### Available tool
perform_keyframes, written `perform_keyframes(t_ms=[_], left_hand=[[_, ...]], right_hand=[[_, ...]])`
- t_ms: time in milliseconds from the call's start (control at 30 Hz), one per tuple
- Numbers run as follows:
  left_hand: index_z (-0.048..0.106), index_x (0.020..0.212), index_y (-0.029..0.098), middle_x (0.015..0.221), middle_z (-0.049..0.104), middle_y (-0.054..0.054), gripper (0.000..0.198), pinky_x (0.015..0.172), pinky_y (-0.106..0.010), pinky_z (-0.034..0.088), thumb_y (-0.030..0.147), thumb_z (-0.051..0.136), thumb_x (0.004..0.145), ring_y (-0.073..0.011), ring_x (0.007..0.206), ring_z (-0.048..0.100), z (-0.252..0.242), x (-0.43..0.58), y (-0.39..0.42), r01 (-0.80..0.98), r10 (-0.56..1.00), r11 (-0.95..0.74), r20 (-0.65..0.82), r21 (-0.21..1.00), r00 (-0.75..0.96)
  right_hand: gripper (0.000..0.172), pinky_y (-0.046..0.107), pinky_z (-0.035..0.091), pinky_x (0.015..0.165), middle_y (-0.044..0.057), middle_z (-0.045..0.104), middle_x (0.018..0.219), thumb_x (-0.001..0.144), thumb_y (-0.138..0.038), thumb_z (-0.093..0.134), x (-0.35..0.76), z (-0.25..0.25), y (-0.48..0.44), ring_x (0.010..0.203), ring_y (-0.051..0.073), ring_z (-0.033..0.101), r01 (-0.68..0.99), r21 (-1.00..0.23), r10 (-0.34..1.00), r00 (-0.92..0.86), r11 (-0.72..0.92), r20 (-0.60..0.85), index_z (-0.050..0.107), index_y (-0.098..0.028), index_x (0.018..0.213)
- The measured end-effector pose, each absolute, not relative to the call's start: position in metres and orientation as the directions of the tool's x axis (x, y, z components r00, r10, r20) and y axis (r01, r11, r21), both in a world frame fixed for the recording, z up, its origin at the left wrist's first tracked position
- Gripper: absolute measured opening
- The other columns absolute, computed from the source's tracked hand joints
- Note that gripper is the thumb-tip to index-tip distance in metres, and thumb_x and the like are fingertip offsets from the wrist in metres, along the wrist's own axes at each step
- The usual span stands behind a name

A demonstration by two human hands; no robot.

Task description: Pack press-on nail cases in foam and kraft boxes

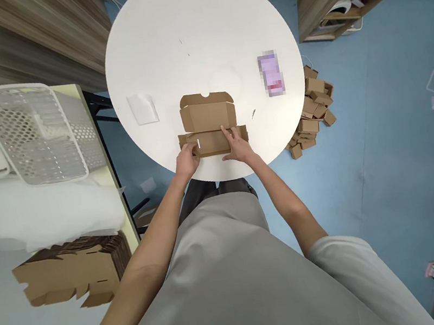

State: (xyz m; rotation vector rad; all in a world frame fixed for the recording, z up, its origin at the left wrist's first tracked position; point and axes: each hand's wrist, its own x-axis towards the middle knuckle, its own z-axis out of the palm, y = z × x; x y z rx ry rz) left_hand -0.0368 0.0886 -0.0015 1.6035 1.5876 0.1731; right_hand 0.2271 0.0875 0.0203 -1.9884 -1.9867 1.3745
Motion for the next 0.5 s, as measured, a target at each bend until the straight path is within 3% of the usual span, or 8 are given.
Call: perform_keyframes(t_ms=[167,333,433,500], left_hand=[[0.045,0.168,0.024,0.147,0.069,-0.013,0.085,0.117,-0.044,0.059,0.005,0.063,0.087,-0.0290,0.131,0.072,0.002,-0.027,0.086,0.696,0.897,0.334,-0.442,0.635,-0.027],[0.069,0.146,0.022,0.142,0.066,-0.013,0.058,0.118,-0.044,0.058,0.007,0.059,0.092,-0.0290,0.130,0.071,0.006,-0.025,0.090,0.769,0.896,0.249,-0.441,0.588,0.047],[0.069,0.147,0.021,0.149,0.064,-0.016,0.055,0.120,-0.048,0.057,0.008,0.058,0.095,-0.0319,0.135,0.068,0.011,-0.028,0.091,0.806,0.881,0.197,-0.462,0.559,0.105],[0.068,0.150,0.022,0.162,0.057,-0.017,0.054,0.128,-0.055,0.050,0.011,0.061,0.097,-0.0371,0.152,0.056,0.014,-0.031,0.089,0.824,0.896,0.148,-0.427,0.546,0.122]], right_hand=[[0.112,0.057,0.066,0.104,0.022,0.032,0.178,0.093,-0.032,0.081,0.227,0.019,0.081,0.145,0.043,0.061,0.848,-0.514,0.823,-0.197,-0.130,-0.533,0.015,-0.031,0.184],[0.106,0.054,0.068,0.097,0.021,0.034,0.178,0.092,-0.021,0.072,0.224,0.019,0.086,0.143,0.044,0.062,0.858,-0.498,0.837,-0.177,-0.126,-0.517,0.019,-0.030,0.183],[0.103,0.053,0.069,0.093,0.018,0.035,0.178,0.093,-0.024,0.072,0.223,0.016,0.086,0.142,0.044,0.063,0.854,-0.503,0.847,-0.167,-0.132,-0.505,0.022,-0.033,0.183],[0.102,0.052,0.069,0.092,0.018,0.036,0.178,0.093,-0.024,0.071,0.223,0.014,0.085,0.143,0.043,0.062,0.851,-0.507,0.854,-0.162,-0.132,-0.495,0.023,-0.033,0.182]])
